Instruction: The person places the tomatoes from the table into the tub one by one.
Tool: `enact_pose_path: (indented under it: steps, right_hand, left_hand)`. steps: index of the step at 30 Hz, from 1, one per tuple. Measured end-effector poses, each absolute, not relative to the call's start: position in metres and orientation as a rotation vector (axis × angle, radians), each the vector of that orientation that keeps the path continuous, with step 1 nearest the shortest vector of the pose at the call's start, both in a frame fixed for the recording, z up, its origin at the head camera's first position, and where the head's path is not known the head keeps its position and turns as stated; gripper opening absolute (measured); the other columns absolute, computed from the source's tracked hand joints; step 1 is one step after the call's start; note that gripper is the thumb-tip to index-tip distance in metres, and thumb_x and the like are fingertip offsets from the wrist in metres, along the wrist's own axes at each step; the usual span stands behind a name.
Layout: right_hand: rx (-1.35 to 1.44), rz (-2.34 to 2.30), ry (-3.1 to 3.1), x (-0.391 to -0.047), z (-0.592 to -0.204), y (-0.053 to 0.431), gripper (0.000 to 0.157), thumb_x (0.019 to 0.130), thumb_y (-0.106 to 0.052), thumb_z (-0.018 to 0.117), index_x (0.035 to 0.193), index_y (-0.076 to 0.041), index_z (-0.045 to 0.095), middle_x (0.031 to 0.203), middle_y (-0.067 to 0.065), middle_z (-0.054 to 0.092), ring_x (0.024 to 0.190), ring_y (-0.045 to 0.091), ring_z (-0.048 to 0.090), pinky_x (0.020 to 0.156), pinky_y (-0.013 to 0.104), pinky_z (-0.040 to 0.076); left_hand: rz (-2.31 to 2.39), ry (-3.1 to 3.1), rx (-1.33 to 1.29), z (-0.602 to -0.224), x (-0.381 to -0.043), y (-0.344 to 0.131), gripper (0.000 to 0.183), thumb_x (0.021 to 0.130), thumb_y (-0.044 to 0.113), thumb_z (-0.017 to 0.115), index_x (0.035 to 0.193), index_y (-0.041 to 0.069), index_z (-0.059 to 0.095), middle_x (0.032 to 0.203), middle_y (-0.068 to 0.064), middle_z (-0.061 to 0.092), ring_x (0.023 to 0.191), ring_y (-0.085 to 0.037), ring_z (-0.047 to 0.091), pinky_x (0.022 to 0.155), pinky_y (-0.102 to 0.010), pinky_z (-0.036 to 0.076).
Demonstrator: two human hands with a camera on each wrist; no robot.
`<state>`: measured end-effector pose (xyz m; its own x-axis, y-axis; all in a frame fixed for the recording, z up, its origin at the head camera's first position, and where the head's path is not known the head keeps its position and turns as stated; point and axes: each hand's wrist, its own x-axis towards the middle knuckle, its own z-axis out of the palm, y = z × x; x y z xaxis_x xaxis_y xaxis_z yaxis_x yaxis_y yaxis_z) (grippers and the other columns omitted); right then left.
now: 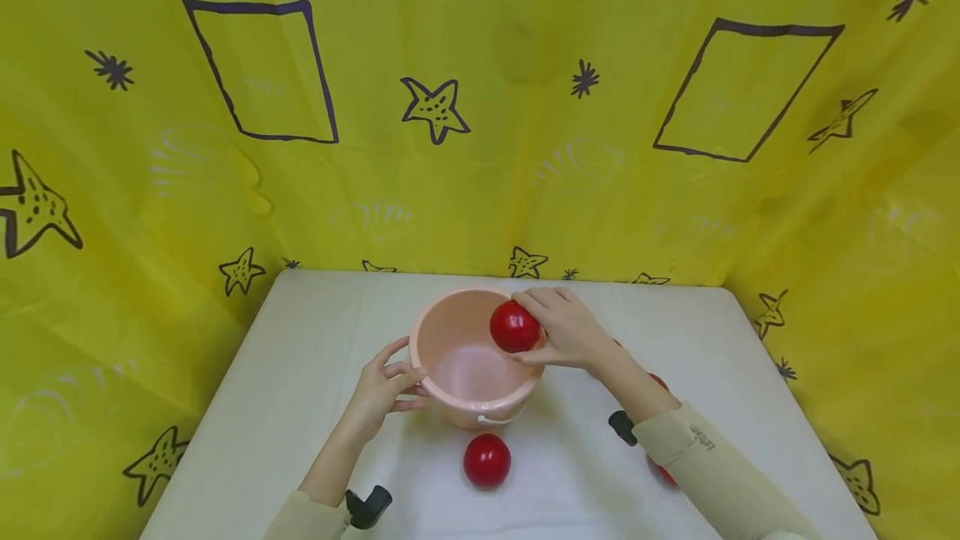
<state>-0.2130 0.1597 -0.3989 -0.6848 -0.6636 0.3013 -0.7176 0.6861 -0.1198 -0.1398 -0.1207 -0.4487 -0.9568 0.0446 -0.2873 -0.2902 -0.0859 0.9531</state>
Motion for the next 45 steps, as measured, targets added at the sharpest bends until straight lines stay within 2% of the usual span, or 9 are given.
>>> enact_pose_path:
  steps: [7,16,25,35,41,45]
  right_hand:
    - [1.175,0.281,-2.747,-0.222,-0.415,0.124,0.076,0.069,-0.054,0.068,0.128,-0.012,0.049,0.125,0.004,0.053,0.115,0.02,0.045,0.095,0.043,0.041]
    - [1.268,0.04,-2.846,-0.231,-0.433,0.094,0.075,0.074,-0.062,0.06,0.133,-0.019,0.045,0.128,0.004,0.05,0.118,0.021,0.044,0.103,0.045,0.033]
    - [1.326,-0.154,-2.96,-0.24,-0.446,0.077,0.076,0.076,-0.056,0.062,0.139,-0.023,0.037,0.139,0.004,0.043,0.126,0.024,0.038,0.107,0.048,0.028]
    - [1.405,-0.423,-2.941,-0.243,-0.455,0.067,0.075,0.075,-0.054,0.066,0.139,-0.027,0.037,0.137,0.001,0.045,0.125,0.021,0.038,0.108,0.047,0.027]
    - [1.438,-0.572,-2.866,-0.243,-0.459,0.062,0.072,0.075,-0.053,0.066,0.137,-0.028,0.039,0.135,-0.001,0.047,0.123,0.019,0.04,0.107,0.044,0.029]
    - [1.427,-0.686,-2.792,-0.243,-0.463,0.06,0.071,0.075,-0.053,0.066,0.136,-0.028,0.04,0.131,-0.004,0.05,0.118,0.017,0.043,0.104,0.039,0.034]
  left_hand:
    - [2.126,1.985,-0.284,-0.448,-0.14,-0.12,0.063,0.084,0.001,0.062,0.139,0.01,0.033,0.078,-0.006,0.064,0.066,-0.02,0.066,0.061,-0.038,0.057]
    - [2.092,2.035,-0.305,-0.447,-0.14,-0.119,0.06,0.085,0.007,0.063,0.138,0.012,0.035,0.081,-0.008,0.065,0.071,-0.024,0.067,0.061,-0.036,0.057]
    - [2.082,2.046,-0.308,-0.447,-0.14,-0.119,0.059,0.086,0.005,0.061,0.138,0.011,0.034,0.082,-0.009,0.065,0.07,-0.023,0.067,0.061,-0.036,0.057]
    - [2.099,2.037,-0.302,-0.447,-0.139,-0.118,0.06,0.085,0.005,0.062,0.138,0.011,0.034,0.08,-0.008,0.064,0.068,-0.023,0.067,0.061,-0.037,0.057]
    - [2.101,2.024,-0.301,-0.448,-0.139,-0.118,0.061,0.085,0.005,0.062,0.138,0.011,0.034,0.079,-0.008,0.064,0.068,-0.022,0.067,0.062,-0.039,0.056]
    - [2.105,2.02,-0.301,-0.449,-0.139,-0.118,0.06,0.086,0.003,0.061,0.139,0.011,0.033,0.079,-0.007,0.064,0.067,-0.022,0.066,0.063,-0.04,0.056]
